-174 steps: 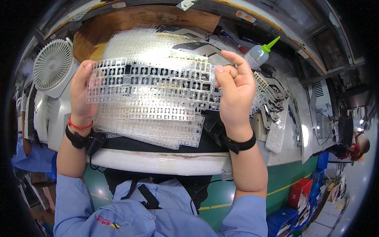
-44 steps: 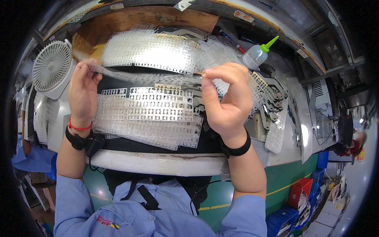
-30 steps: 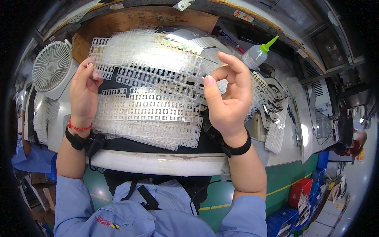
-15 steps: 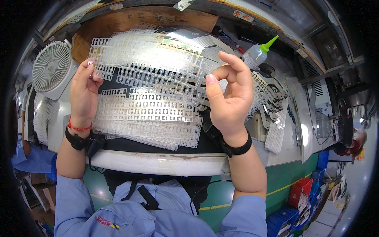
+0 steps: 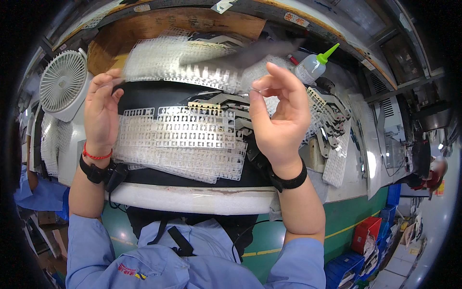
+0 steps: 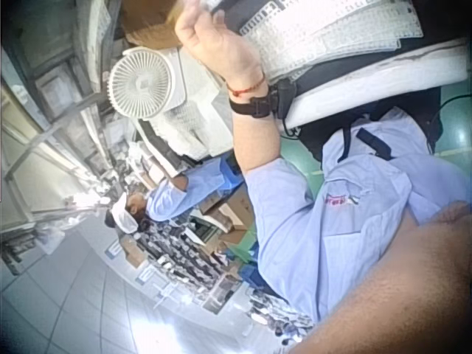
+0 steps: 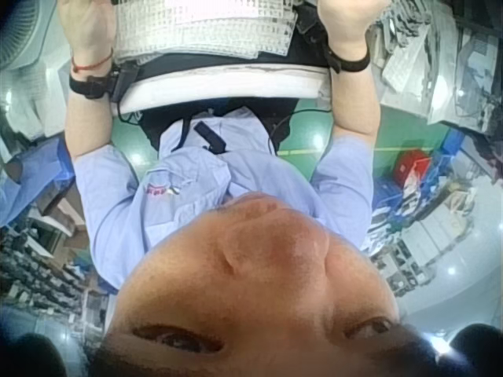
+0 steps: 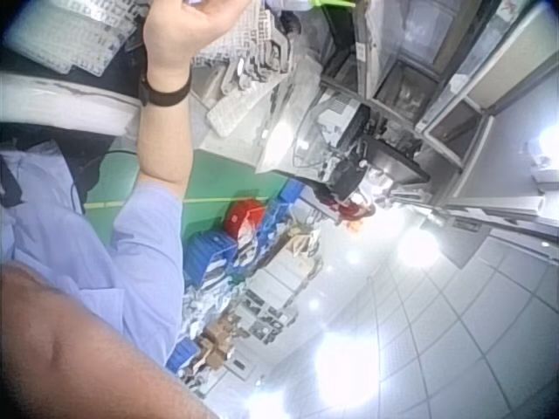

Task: Sorting and stacking lighting components at a factory workbench.

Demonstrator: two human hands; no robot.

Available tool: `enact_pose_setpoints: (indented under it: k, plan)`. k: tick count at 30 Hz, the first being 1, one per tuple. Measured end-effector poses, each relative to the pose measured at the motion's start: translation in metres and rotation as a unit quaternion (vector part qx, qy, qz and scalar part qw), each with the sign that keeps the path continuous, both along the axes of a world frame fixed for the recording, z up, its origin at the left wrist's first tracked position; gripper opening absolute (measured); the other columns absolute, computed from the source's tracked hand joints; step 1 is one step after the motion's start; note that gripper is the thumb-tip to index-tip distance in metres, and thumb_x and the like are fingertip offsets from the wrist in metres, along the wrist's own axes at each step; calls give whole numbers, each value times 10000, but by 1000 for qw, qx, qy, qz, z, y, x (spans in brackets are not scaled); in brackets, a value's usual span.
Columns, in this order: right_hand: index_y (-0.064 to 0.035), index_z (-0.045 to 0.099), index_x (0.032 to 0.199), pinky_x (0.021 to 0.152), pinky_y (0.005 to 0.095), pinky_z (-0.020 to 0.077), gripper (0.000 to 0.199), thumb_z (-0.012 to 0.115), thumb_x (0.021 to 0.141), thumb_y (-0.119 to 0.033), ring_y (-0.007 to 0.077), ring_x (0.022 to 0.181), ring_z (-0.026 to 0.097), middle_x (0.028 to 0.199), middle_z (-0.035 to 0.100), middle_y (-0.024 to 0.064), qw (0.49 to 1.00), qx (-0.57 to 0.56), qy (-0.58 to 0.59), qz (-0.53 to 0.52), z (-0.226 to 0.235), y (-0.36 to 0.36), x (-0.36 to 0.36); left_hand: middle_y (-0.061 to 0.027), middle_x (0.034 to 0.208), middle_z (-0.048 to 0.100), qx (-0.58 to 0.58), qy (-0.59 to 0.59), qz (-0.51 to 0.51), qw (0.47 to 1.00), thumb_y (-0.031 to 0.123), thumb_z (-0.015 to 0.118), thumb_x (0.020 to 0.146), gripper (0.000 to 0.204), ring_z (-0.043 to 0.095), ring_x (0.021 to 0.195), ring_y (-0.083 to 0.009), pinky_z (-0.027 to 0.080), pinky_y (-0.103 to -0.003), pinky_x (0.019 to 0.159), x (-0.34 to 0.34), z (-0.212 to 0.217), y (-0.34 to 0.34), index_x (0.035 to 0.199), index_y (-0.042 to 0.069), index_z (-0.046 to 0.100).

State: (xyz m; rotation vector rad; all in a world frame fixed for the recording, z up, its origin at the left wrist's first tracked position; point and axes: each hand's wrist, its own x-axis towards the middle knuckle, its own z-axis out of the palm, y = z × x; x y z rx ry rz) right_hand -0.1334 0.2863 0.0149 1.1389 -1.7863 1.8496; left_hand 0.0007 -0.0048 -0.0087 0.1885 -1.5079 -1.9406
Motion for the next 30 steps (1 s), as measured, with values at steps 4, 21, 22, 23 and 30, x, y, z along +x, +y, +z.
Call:
enact_pose_setpoints:
  k: [4, 21, 22, 23, 30]
  plan:
    - [-124, 703, 865, 772, 308, 430, 288, 705, 665, 83, 205, 865, 545, 935, 633, 41, 973, 66, 215, -60, 1, 7, -8, -107, 1312, 518, -29, 78, -26, 996, 103, 511, 974, 139, 564, 1096, -144, 463, -286, 949, 1, -4, -5, 1096, 77, 572]
    - [-212, 725, 781, 701, 270, 424, 269, 794, 649, 11, 185, 866, 529, 1005, 622, 14, 960, 49, 254, -108, -1, 5, -2, -135, 1350, 498, -31, 125, -2, 992, 97, 493, 985, 197, 530, 1195, -199, 438, -322, 1024, 1, -7, -6, 1169, 60, 551]
    - [-213, 725, 782, 697, 268, 424, 272, 794, 648, 13, 184, 867, 530, 1005, 622, 14, 960, 48, 255, -107, -1, 5, -2, -133, 1350, 499, -29, 128, -8, 991, 97, 494, 984, 198, 530, 1194, -199, 440, -324, 1024, 1, -6, -5, 1169, 58, 552]
    - [-214, 726, 783, 693, 266, 424, 275, 795, 646, 14, 183, 868, 530, 1005, 622, 15, 960, 47, 255, -107, -1, 6, -2, -132, 1349, 499, -28, 131, -14, 991, 96, 495, 983, 199, 531, 1194, -200, 442, -325, 1024, 1, -6, -4, 1169, 57, 552]
    - [-217, 726, 781, 679, 268, 430, 286, 795, 636, 19, 183, 868, 531, 1004, 622, 19, 960, 47, 255, -107, 0, 5, -2, -156, 1369, 478, -26, 128, -20, 991, 105, 480, 994, 211, 514, 1231, -248, 435, -358, 1048, 3, -7, -8, 1192, 65, 540]
